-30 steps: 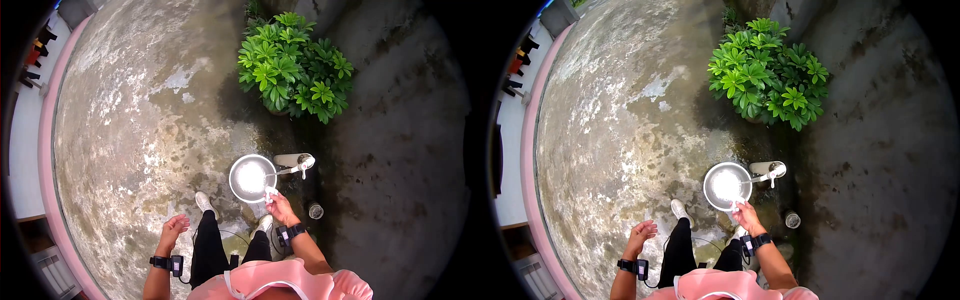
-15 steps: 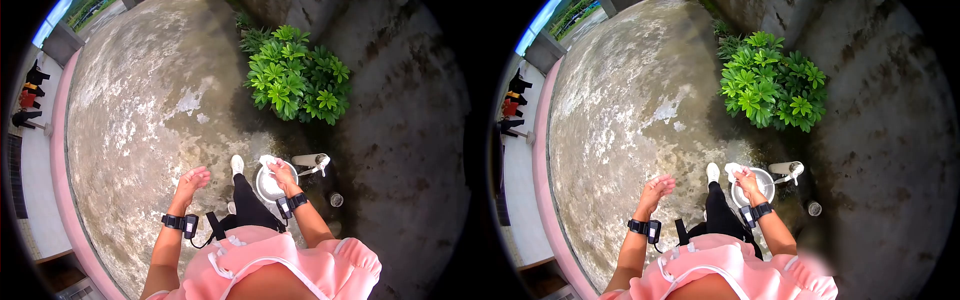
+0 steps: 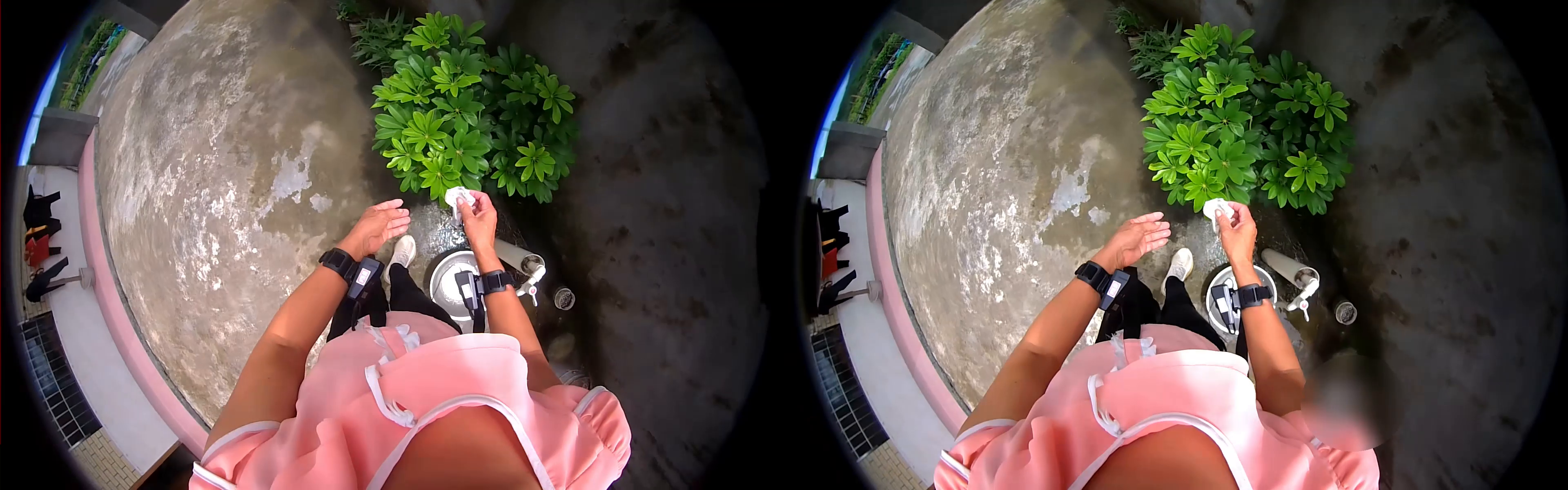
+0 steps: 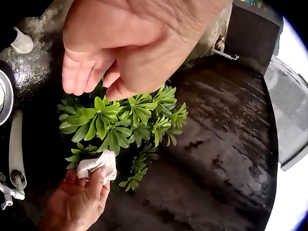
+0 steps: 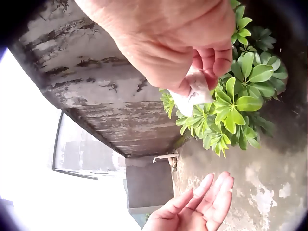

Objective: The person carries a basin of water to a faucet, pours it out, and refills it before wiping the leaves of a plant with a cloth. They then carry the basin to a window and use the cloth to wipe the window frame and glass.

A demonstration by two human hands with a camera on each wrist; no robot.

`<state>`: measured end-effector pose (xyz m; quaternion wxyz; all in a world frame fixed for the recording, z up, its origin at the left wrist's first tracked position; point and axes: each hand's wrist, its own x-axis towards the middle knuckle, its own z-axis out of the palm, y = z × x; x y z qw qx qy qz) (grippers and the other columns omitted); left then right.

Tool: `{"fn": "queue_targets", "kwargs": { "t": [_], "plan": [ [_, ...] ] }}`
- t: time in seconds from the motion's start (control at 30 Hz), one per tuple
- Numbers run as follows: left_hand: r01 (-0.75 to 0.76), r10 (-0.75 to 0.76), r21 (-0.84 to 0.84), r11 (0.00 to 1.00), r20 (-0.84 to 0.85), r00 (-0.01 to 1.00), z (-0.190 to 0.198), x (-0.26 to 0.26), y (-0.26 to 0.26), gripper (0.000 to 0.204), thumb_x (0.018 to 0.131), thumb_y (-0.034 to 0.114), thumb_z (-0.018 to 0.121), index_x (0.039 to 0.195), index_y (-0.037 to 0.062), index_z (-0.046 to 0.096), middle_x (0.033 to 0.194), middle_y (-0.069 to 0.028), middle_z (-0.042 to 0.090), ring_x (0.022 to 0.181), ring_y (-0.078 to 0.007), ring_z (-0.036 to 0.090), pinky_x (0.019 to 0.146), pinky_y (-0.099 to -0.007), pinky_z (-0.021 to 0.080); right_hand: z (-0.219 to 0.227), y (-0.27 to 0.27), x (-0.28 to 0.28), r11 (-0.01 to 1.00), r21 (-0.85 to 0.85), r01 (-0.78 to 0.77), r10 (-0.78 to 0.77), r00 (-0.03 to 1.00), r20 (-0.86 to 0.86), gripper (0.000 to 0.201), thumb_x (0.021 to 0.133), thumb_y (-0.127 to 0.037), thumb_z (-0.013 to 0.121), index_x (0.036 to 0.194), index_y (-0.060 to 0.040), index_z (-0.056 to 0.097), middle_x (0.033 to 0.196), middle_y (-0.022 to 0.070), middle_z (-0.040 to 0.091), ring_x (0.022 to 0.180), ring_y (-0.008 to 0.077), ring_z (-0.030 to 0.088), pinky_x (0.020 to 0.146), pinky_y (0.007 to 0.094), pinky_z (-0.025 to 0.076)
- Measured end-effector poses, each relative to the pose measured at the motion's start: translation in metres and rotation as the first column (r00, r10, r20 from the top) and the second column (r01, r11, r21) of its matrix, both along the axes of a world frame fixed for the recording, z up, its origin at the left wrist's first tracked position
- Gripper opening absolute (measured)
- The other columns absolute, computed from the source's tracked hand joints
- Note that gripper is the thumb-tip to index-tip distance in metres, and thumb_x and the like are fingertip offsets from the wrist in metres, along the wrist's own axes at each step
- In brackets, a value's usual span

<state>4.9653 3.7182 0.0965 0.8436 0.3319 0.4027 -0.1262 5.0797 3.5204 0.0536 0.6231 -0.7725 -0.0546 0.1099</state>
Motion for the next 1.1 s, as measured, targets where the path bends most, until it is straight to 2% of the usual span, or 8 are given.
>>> {"fn": "queue_targets", "kwargs": {
  "t": [0.2,0.3,0.47,0.57,0.6,0.7,0.97,1.1],
  "plan": [
    [-0.001,-0.022,-0.123,0.992,-0.18,0.983,-0.083,0.073,-0.021,0.048,0.081,-0.001,0.058,0.122,0.0057,0.034,0.104,-0.0133,0.053,0.1,-0.029,0.055,0.091,-0.0438,0.045,0.026,0.045,0.046,0.941,-0.337,-0.04,0.053,0.998,0.031,0.026,0.074,-0.015,0.067,0.095,-0.0011,0.06,0.081,0.0144,0.063,0.07,0.0263,0.061,0.065,0.0345,0.048],
    [0.101,-0.113,-0.179,0.979,-0.057,0.992,-0.154,0.08,-0.031,0.04,0.081,0.004,0.059,0.117,0.0109,0.042,0.102,-0.0096,0.056,0.093,-0.0243,0.057,0.078,-0.0409,0.048,0.009,0.058,0.055,0.876,-0.478,-0.066,0.101,0.994,0.05,0.026,0.074,-0.016,0.066,0.098,-0.0064,0.06,0.092,0.0165,0.061,0.081,0.0344,0.06,0.071,0.0408,0.048],
    [0.313,-0.406,0.316,0.896,0.292,0.866,-0.266,0.064,-0.026,0.044,0.082,-0.002,0.051,0.123,0.0096,0.039,0.106,-0.0095,0.055,0.096,-0.0236,0.057,0.085,-0.0391,0.046,-0.012,0.068,0.054,0.783,-0.61,-0.122,0.18,0.983,0.034,0.022,0.075,-0.015,0.065,0.096,-0.0096,0.062,0.097,0.0133,0.059,0.083,0.0345,0.059,0.072,0.0413,0.048],
    [0.341,-0.554,0.51,0.79,0.352,0.755,-0.283,0.058,-0.027,0.048,0.082,-0.007,0.046,0.126,0.0085,0.037,0.109,-0.0097,0.054,0.098,-0.0232,0.056,0.088,-0.0381,0.045,-0.018,0.071,0.048,0.71,-0.679,-0.186,0.226,0.974,-0.03,0.018,0.075,-0.015,0.065,0.093,-0.0105,0.064,0.093,0.0134,0.059,0.082,0.0333,0.06,0.071,0.0415,0.049],
    [0.376,-0.584,0.52,0.767,0.324,0.744,-0.284,0.059,-0.026,0.05,0.081,-0.009,0.046,0.127,0.008,0.037,0.11,-0.0099,0.054,0.099,-0.0229,0.056,0.089,-0.0378,0.045,-0.019,0.071,0.045,0.717,-0.668,-0.2,0.231,0.972,-0.044,0.018,0.075,-0.015,0.064,0.093,-0.0104,0.064,0.093,0.0138,0.058,0.082,0.0337,0.06,0.071,0.0419,0.049],
    [0.238,-0.208,-0.204,0.95,0.158,0.965,-0.169,0.079,-0.015,0.054,0.078,-0.012,0.044,0.127,0.0063,0.037,0.114,-0.0103,0.053,0.101,-0.0228,0.055,0.089,-0.0369,0.044,-0.017,0.068,0.031,0.723,-0.644,-0.251,0.256,0.963,-0.088,0.019,0.076,-0.015,0.062,0.094,-0.0086,0.063,0.094,0.0162,0.058,0.081,0.036,0.06,0.07,0.0439,0.049],
    [0.157,-0.124,-0.293,0.943,0.127,0.984,-0.089,0.097,0.01,0.057,0.074,-0.016,0.043,0.127,0.0034,0.04,0.122,-0.0102,0.049,0.104,-0.0226,0.053,0.087,-0.0345,0.044,-0.002,0.06,0.014,0.789,-0.503,-0.353,0.323,0.935,-0.148,0.023,0.074,-0.011,0.065,0.094,-0.0011,0.062,0.087,0.019,0.059,0.08,0.037,0.058,0.072,0.041,0.047],
    [0.091,-0.07,-0.324,0.941,0.077,0.995,-0.104,0.096,0.018,0.053,0.076,-0.015,0.044,0.125,0.0037,0.042,0.122,-0.0116,0.048,0.11,-0.0256,0.05,0.093,-0.0362,0.042,0.007,0.07,0.029,0.867,-0.462,-0.187,0.214,0.977,0.006,0.021,0.076,-0.013,0.062,0.095,-0.0039,0.061,0.09,0.0187,0.058,0.081,0.0371,0.057,0.072,0.0422,0.047]
  ]
}}
